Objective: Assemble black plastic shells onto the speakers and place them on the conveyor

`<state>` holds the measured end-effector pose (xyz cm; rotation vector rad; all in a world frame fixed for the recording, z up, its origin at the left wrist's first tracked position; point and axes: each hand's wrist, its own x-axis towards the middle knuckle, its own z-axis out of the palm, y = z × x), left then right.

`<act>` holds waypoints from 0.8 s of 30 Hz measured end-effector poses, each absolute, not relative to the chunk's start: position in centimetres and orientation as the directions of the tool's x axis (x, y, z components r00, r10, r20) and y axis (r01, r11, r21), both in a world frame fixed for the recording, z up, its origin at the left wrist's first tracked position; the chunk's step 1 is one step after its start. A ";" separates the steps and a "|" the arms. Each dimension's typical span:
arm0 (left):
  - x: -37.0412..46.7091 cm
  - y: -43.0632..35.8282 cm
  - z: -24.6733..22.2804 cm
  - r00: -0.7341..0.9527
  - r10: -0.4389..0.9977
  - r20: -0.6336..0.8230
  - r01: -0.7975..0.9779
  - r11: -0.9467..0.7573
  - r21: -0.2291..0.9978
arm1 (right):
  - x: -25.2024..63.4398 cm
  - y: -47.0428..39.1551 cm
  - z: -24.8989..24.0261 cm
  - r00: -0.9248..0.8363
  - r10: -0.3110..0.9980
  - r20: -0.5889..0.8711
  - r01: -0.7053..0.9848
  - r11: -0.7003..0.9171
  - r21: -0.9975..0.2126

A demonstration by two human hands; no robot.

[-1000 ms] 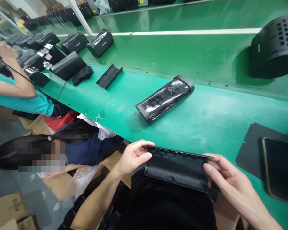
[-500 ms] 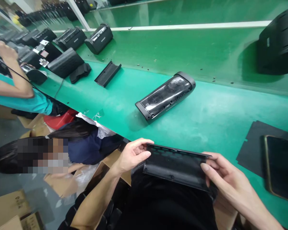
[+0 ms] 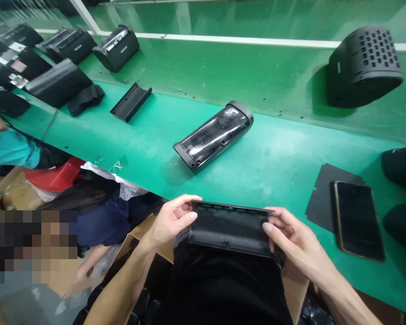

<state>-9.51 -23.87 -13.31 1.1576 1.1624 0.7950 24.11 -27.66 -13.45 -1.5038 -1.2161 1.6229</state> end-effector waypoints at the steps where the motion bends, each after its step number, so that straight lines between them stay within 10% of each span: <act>1: -9.4 -23.9 -13.3 0.259 0.929 -0.264 0.058 0.258 0.964 | 24.2 -27.7 -13.5 -0.163 0.893 -0.419 0.166 -0.394 -0.904; 11: -9.4 -23.9 -14.5 0.305 0.886 -0.349 -0.259 0.429 0.865 | 24.1 -26.9 -14.8 -0.048 0.819 -0.572 0.266 -0.541 -0.798; 24: -9.1 -24.0 -14.9 0.239 0.895 -0.376 -0.355 0.441 0.824 | 23.3 -27.2 -15.7 -0.036 0.794 -0.606 -0.076 -0.607 -0.791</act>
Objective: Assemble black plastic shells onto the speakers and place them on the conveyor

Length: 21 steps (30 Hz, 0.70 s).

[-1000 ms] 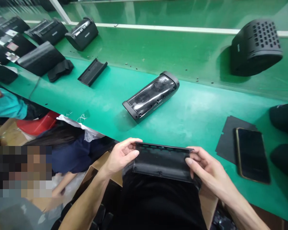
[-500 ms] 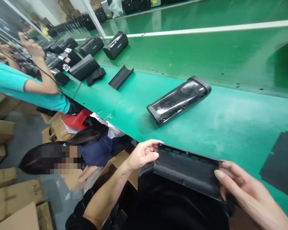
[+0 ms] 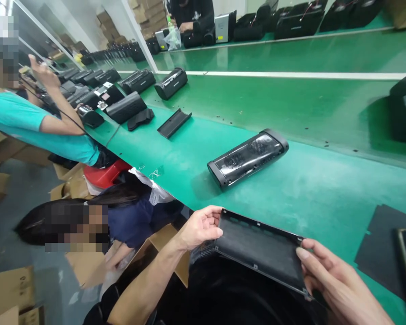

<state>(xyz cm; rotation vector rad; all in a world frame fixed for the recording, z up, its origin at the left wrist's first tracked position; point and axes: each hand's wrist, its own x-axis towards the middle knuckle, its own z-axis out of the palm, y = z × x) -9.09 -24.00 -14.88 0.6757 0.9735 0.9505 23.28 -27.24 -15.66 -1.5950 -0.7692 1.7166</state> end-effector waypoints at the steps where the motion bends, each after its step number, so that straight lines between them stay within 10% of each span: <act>1: -9.0 -24.0 -14.7 0.234 0.894 -0.381 -0.359 0.444 0.821 | 23.3 -27.2 -15.7 -0.036 0.787 -0.616 -0.093 -0.616 -0.782; 21: -8.7 -24.5 -13.5 0.191 0.897 -0.399 -0.465 0.441 0.768 | 22.1 -26.5 -14.6 -0.085 0.804 -0.588 -0.132 -0.594 -0.794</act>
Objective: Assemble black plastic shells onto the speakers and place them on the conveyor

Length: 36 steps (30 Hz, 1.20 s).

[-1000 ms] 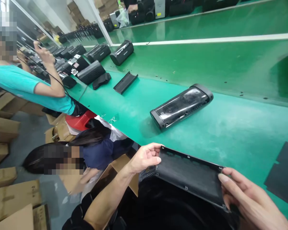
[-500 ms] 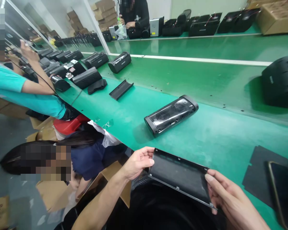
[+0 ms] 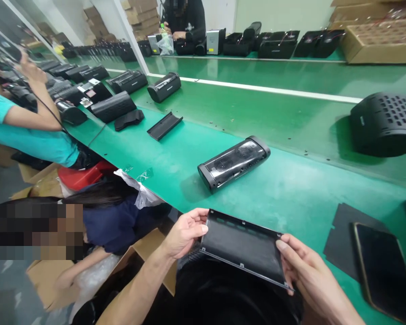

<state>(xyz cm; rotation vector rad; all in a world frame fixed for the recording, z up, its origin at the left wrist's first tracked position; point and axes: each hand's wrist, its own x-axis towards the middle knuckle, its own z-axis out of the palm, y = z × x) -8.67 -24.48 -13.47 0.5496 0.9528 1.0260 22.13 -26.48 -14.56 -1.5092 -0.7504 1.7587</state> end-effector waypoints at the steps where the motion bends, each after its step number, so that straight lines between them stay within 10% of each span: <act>1: -8.7 -24.5 -13.5 0.194 0.896 -0.400 -0.470 0.443 0.764 | 22.1 -26.4 -14.5 -0.101 0.804 -0.586 -0.135 -0.594 -0.793; 36: -12.5 -24.6 -14.9 0.183 0.983 0.002 -0.365 0.065 0.929 | 21.8 -26.7 -13.4 -0.206 0.897 -0.390 0.152 -0.364 -0.919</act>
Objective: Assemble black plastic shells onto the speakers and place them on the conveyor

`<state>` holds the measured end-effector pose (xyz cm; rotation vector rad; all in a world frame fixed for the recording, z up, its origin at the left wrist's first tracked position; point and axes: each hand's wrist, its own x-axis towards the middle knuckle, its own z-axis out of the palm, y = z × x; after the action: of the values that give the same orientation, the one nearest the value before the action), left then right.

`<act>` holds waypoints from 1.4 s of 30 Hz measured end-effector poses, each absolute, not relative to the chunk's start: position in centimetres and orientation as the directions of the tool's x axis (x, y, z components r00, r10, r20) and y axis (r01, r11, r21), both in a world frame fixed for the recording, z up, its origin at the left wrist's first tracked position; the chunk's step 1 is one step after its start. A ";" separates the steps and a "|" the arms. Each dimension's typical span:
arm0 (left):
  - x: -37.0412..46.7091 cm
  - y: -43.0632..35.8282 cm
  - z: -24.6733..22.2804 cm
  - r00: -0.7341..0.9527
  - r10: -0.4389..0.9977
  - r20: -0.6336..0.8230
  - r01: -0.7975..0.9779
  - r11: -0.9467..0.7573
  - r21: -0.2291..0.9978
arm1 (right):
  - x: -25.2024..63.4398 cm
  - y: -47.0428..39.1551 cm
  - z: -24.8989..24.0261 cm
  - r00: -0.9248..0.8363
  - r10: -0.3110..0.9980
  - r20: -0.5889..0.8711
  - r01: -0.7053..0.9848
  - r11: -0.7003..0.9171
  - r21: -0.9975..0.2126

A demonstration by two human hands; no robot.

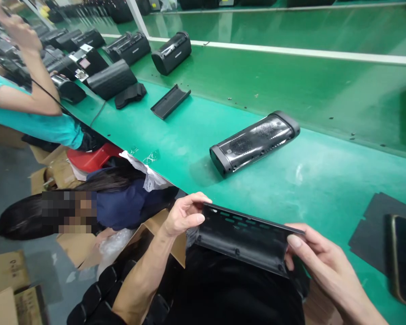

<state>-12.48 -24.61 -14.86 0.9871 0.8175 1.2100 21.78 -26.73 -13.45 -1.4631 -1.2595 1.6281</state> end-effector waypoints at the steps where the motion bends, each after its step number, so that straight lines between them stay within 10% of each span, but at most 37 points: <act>1: -12.5 -24.6 -14.8 0.188 0.982 0.020 -0.365 0.051 0.930 | 21.8 -26.8 -13.5 -0.200 0.900 -0.389 0.174 -0.358 -0.917; 13: -12.5 -24.5 -15.3 0.177 0.984 -0.028 -0.416 0.100 0.904 | 21.3 -26.3 -13.2 -0.206 0.935 -0.289 0.299 -0.221 -0.928; 29: -11.7 -18.0 -9.3 0.256 0.838 0.483 -0.149 -0.460 0.876 | 22.6 -24.3 -6.8 0.077 0.987 0.143 0.443 0.094 -0.892; 36: -11.8 -19.0 -11.0 0.253 0.945 0.208 -0.315 -0.123 0.941 | 21.9 -24.2 -7.9 0.038 0.983 -0.181 0.164 -0.185 -0.969; 42: -8.9 -23.1 -14.7 0.204 0.979 -0.002 -0.692 0.146 0.707 | 17.3 -24.6 -11.0 -0.059 0.852 -0.520 -0.308 -0.511 -0.802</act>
<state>-8.87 -23.07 -14.65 0.6555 0.5363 1.2891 17.34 -24.57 -11.00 -1.3465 -0.6312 1.7062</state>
